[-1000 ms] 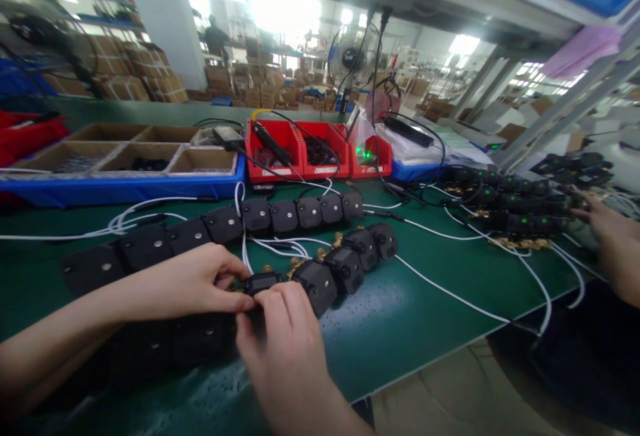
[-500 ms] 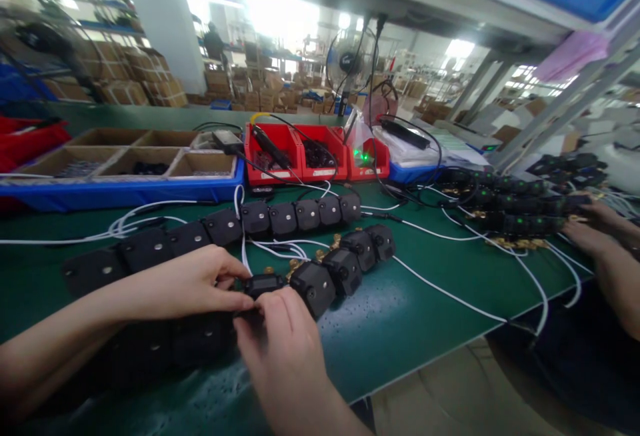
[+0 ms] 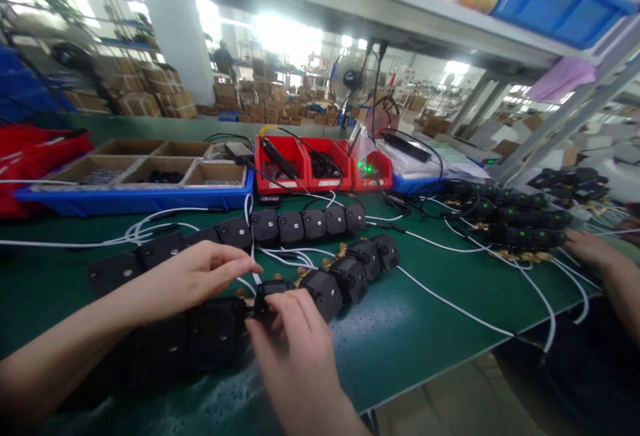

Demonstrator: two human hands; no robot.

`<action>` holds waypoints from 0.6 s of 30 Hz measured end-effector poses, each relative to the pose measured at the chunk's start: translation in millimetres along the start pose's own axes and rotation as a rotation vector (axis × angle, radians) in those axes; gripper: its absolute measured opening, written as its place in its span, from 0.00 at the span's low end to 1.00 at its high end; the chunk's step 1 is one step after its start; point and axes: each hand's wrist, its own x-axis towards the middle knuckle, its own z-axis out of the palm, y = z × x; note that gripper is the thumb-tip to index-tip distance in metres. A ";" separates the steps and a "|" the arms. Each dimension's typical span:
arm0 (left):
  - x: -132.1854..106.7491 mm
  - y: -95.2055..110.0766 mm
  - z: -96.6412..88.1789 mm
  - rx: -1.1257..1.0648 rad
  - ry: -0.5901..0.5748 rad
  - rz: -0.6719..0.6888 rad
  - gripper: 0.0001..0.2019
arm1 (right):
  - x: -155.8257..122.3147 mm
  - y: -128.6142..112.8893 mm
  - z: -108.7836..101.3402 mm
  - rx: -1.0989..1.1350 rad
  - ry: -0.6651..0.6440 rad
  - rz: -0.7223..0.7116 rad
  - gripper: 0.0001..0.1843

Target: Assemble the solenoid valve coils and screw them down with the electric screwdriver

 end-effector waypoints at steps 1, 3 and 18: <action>-5.2 4.1 1.9 -0.111 0.058 -0.009 0.33 | 2.3 -3.5 -3.2 0.033 0.032 -0.027 0.07; -15.1 12.3 8.0 -0.353 0.085 -0.036 0.36 | 8.8 -12.5 -8.9 0.081 0.071 -0.104 0.13; -36.7 8.8 14.4 -0.400 0.048 -0.101 0.34 | 41.1 -33.0 -10.4 0.146 -0.164 -0.129 0.07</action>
